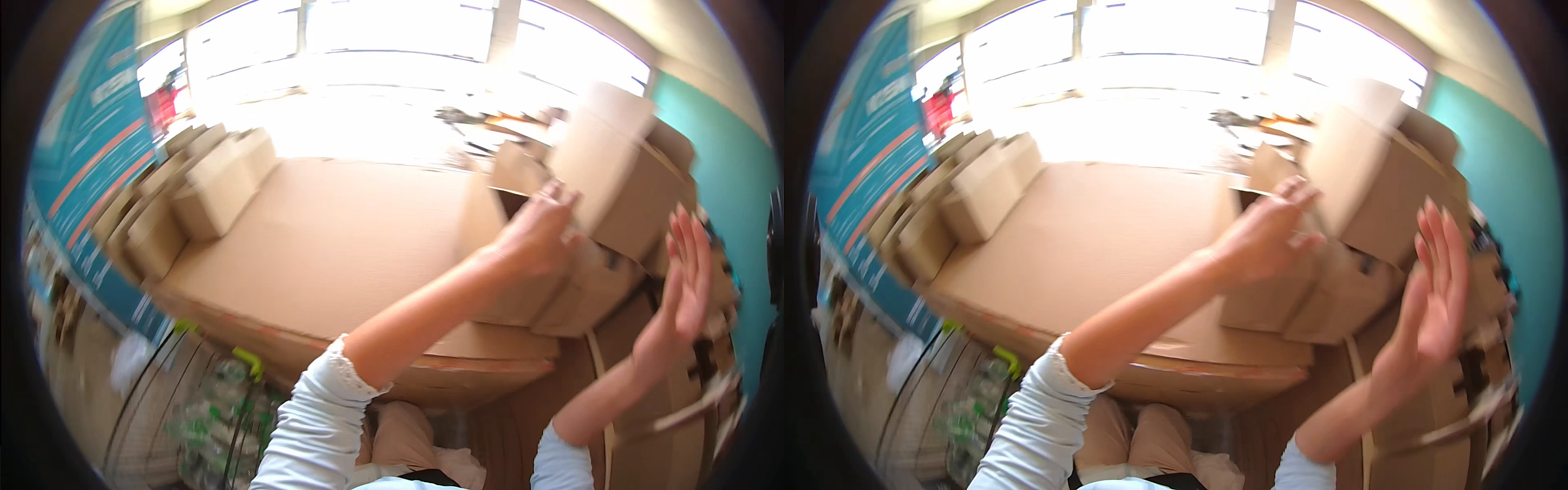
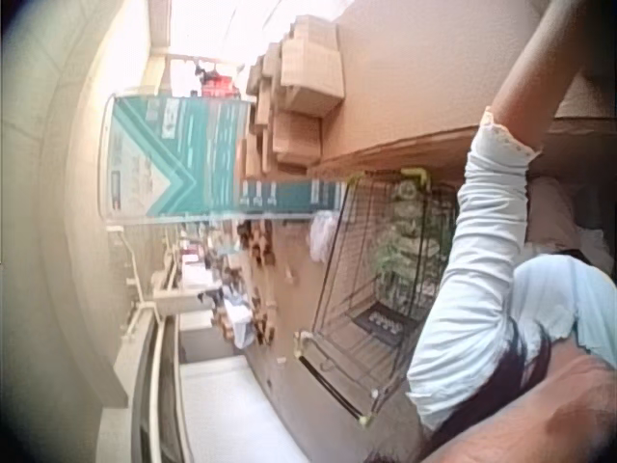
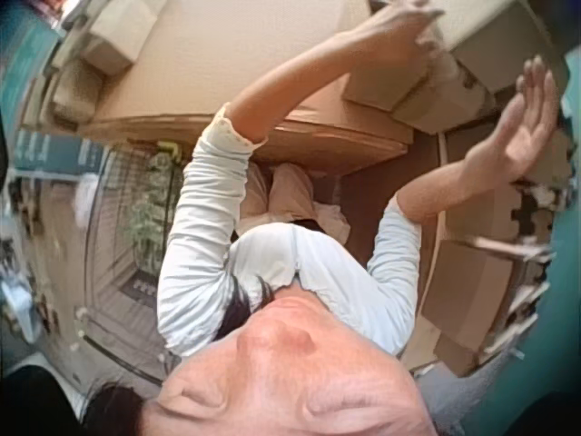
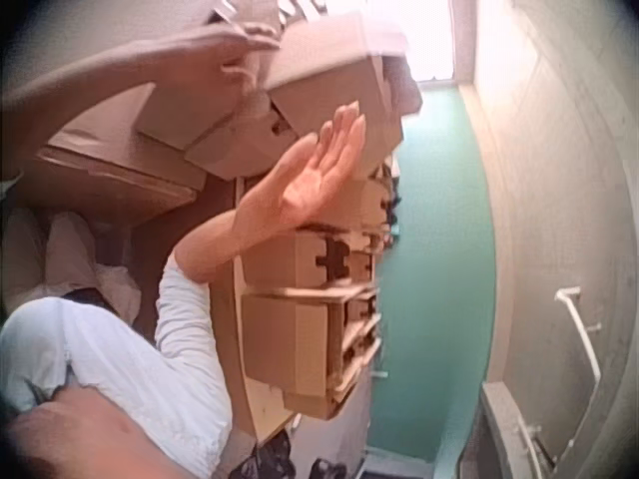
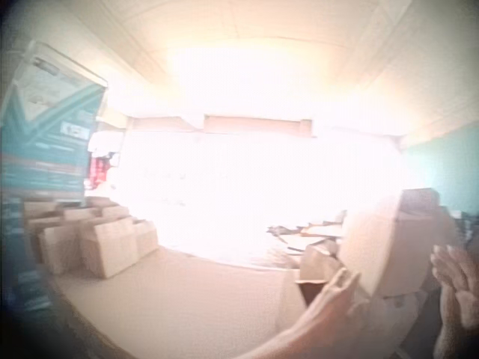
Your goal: The person moves cardboard boxes one by one from a large container to a tabletop, arranging them in rows.
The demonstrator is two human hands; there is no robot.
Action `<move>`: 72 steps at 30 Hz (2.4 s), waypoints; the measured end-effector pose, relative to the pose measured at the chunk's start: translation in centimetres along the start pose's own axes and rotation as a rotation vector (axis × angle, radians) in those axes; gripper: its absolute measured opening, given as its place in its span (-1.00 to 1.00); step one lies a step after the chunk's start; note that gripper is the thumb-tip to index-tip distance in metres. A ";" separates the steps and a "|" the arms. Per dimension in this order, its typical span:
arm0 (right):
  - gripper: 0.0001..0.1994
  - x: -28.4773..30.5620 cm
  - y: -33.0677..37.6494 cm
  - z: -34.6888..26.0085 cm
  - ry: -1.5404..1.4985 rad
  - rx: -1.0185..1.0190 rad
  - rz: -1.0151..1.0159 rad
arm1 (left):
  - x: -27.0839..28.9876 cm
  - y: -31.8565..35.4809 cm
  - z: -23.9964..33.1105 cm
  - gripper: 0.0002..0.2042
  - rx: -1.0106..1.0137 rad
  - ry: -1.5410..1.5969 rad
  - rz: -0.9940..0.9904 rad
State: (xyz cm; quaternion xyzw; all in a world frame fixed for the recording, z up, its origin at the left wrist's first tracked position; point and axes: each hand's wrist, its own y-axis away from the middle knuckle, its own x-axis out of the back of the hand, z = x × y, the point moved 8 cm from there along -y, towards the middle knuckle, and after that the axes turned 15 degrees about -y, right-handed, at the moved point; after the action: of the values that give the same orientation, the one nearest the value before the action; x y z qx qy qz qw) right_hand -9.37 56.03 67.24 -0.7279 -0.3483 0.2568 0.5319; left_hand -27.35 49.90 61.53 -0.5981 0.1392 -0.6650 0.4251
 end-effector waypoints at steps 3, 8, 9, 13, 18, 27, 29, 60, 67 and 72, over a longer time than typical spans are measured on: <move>-0.52 -7.7 3.2 -3.6 -0.094 -0.035 -0.161 | 3.9 4.7 -2.8 -0.46 0.051 0.039 0.046; -0.68 -26.2 11.2 -7.7 -0.459 0.004 -1.130 | 15.1 18.8 -17.0 -0.59 0.314 -0.273 0.287; -0.67 -28.9 13.2 -7.5 -0.502 0.008 -1.240 | 17.2 22.0 -21.1 -0.62 0.414 -0.313 0.345; -0.71 -39.4 17.1 -5.2 -0.499 -0.053 -1.377 | 27.4 35.9 -33.9 -0.64 0.917 -0.366 0.503; -0.68 -54.5 21.1 4.2 -0.371 -0.177 -1.380 | 32.8 46.0 -44.2 -0.38 1.189 -0.645 0.507; -0.51 -74.4 25.7 27.3 -0.254 -0.544 -1.117 | 34.5 49.5 -55.2 -0.29 1.233 -0.654 0.519; -0.46 -77.6 26.4 29.2 -0.376 -0.671 -1.024 | 33.1 50.9 -57.2 -0.29 1.178 -0.578 0.460; -0.70 -74.0 26.4 29.4 -0.527 -0.831 -0.920 | 28.4 51.0 -51.7 -0.25 1.221 -0.327 0.251; -0.64 -57.5 25.3 24.0 -0.461 -0.875 -1.056 | 23.4 48.1 -40.2 -0.29 1.012 -0.139 0.226; -0.76 -45.2 24.6 21.2 -0.417 -0.985 -1.106 | 18.8 45.9 -34.0 -0.26 0.899 0.014 0.191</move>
State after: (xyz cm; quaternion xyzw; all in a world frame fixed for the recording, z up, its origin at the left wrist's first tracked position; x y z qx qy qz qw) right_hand -47.65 28.67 37.58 -0.5374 -0.8288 -0.0993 0.1205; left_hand -38.65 -2.38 34.00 -0.3342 -0.1059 -0.6213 0.7008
